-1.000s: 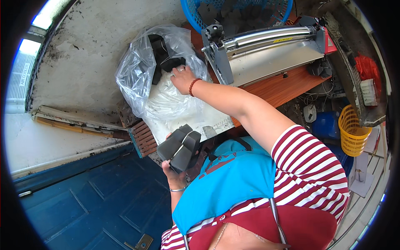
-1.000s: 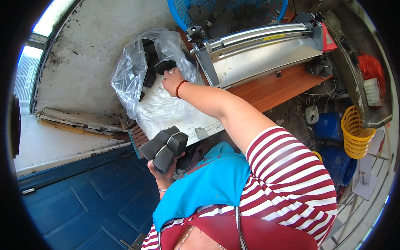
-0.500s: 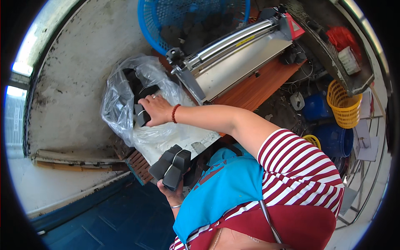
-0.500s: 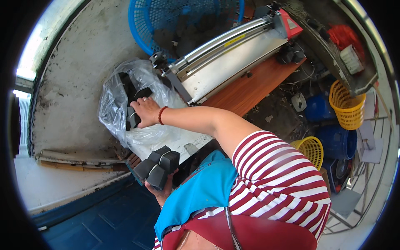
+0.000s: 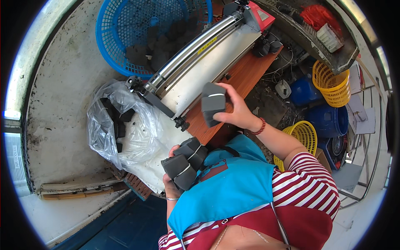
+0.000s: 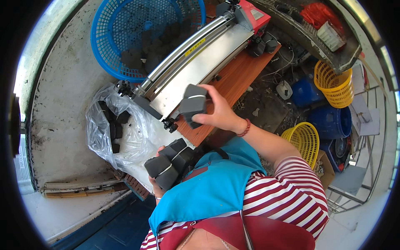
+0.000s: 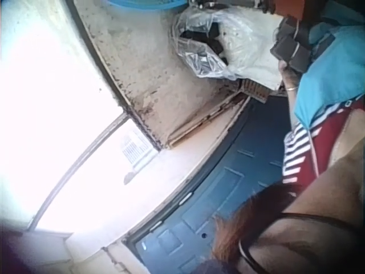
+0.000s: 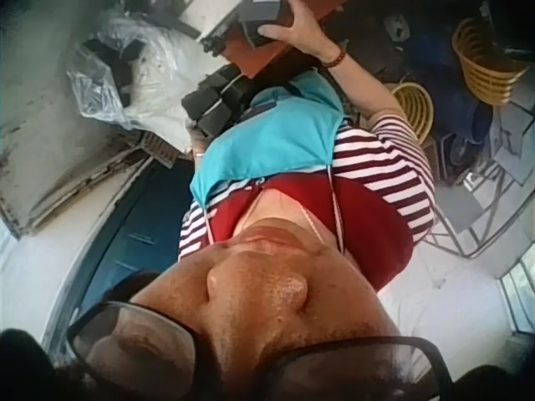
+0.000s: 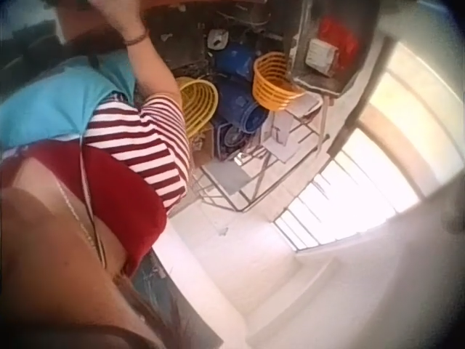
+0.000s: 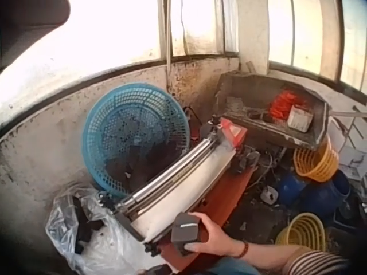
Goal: The recorder processes small black shoe parts using a roller machine and then organizes them into a plastic bag.
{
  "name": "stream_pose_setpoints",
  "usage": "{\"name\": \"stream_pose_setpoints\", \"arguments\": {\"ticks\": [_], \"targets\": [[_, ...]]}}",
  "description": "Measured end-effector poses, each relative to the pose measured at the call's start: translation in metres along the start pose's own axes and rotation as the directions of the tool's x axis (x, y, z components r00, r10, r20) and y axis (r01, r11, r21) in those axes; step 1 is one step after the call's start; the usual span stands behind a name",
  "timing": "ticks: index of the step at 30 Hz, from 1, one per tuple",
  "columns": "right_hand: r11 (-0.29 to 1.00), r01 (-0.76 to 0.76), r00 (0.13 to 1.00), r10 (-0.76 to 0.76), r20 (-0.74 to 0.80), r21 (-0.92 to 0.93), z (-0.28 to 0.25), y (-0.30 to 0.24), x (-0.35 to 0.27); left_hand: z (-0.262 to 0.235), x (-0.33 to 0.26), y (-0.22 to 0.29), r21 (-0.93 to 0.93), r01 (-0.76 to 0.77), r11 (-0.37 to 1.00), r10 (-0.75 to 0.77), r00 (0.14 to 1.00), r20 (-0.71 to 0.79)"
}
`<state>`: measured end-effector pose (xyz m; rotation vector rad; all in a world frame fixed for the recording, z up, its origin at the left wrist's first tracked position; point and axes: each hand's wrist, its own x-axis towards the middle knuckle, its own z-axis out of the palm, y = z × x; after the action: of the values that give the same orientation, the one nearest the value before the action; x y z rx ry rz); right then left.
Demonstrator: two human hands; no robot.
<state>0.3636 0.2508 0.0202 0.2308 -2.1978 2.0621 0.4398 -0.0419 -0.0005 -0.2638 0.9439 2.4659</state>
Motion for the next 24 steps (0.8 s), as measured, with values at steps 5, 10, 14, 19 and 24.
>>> {"name": "stream_pose_setpoints", "arguments": {"ticks": [5,10,14,19,24], "targets": [[0.951,-0.215,0.910,0.277,-0.308,0.221,-0.096,0.060,-0.045,0.038,0.066,-0.027,0.127,0.225,0.966,-0.240,0.963,0.119],[0.954,-0.241,0.868,0.295,-0.400,0.179,-0.187,0.094,-0.046,0.084,0.146,-0.090,0.111,0.316,0.942,-0.333,0.913,0.234],[0.960,-0.247,0.850,0.280,-0.447,0.133,-0.267,0.111,-0.024,0.111,0.219,-0.159,0.060,0.423,0.904,-0.427,0.897,0.113],[0.986,-0.165,0.873,0.157,-0.461,0.024,-0.363,0.103,0.027,0.185,0.283,-0.200,0.203,0.397,0.895,-0.435,0.879,0.196],[0.842,-0.095,0.910,-0.143,-0.389,-0.532,-0.454,0.080,0.131,0.200,0.338,-0.234,0.333,0.386,0.860,-0.445,0.887,0.122]]}}
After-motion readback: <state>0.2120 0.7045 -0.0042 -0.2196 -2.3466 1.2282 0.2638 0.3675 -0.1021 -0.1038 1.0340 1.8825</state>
